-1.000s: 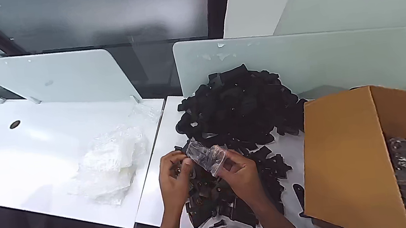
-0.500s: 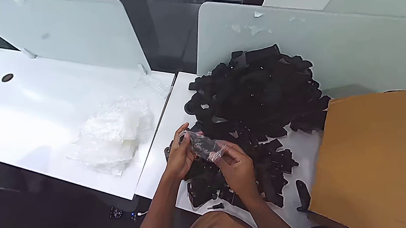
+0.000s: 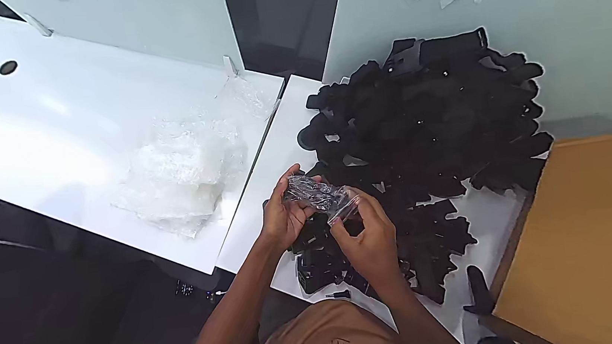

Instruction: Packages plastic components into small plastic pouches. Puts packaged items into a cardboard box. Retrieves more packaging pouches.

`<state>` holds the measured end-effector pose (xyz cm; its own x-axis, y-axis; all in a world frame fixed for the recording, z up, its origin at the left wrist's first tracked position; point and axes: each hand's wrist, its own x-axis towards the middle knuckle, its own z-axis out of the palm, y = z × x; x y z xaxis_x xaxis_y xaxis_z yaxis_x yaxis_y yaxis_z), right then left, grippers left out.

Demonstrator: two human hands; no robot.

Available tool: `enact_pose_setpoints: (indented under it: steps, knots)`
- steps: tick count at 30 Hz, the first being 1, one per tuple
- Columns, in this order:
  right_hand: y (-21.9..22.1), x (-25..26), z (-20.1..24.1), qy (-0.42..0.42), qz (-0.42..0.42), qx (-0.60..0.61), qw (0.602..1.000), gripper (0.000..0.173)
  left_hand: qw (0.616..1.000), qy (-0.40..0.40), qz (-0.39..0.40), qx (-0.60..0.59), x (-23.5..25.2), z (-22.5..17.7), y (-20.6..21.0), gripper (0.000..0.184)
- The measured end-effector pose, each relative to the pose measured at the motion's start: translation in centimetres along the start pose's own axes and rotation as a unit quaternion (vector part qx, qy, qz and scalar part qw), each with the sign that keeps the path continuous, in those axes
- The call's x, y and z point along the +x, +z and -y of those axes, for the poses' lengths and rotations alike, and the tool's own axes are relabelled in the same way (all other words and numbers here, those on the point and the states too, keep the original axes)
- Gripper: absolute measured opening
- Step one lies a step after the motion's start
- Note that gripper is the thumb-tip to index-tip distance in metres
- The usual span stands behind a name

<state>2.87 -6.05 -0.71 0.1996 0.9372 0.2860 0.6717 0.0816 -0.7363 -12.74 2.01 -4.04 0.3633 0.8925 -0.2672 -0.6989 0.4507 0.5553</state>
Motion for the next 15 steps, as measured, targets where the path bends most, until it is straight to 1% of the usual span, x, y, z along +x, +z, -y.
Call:
enact_pose_setpoints:
  steps: [2, 6, 8, 10, 13, 15]
  knots:
    - [0.2, -0.1, 0.0, -0.005, -0.008, 0.011, 1.0, 0.051, 1.0, -0.009, -0.003, -0.008, -0.1, -0.3, -0.1, 0.053]
    - [0.4, -0.1, -0.2, -0.011, 0.02, 0.024, 0.999, 0.056, 1.0, -0.019, -0.021, 0.001, 0.0, -0.8, -0.5, 0.057]
    - [0.4, 0.0, -0.1, -0.037, 0.017, 0.022, 0.999, 0.056, 0.999, -0.024, -0.032, -0.011, 0.0, -0.9, -0.5, 0.06]
    - [0.4, 0.0, 0.1, -0.071, 0.018, 0.038, 0.997, 0.051, 0.998, -0.028, -0.047, -0.038, -0.1, -0.8, -0.4, 0.061]
    - [0.8, -0.1, -0.1, -0.1, 0.011, 0.112, 0.989, 0.045, 0.995, -0.045, -0.064, -0.061, -0.3, -0.6, -0.1, 0.06]
    - [1.3, -0.3, -0.3, -0.087, 0.004, 0.182, 0.979, 0.046, 0.994, -0.055, -0.061, -0.075, -0.4, -0.3, 0.0, 0.059]
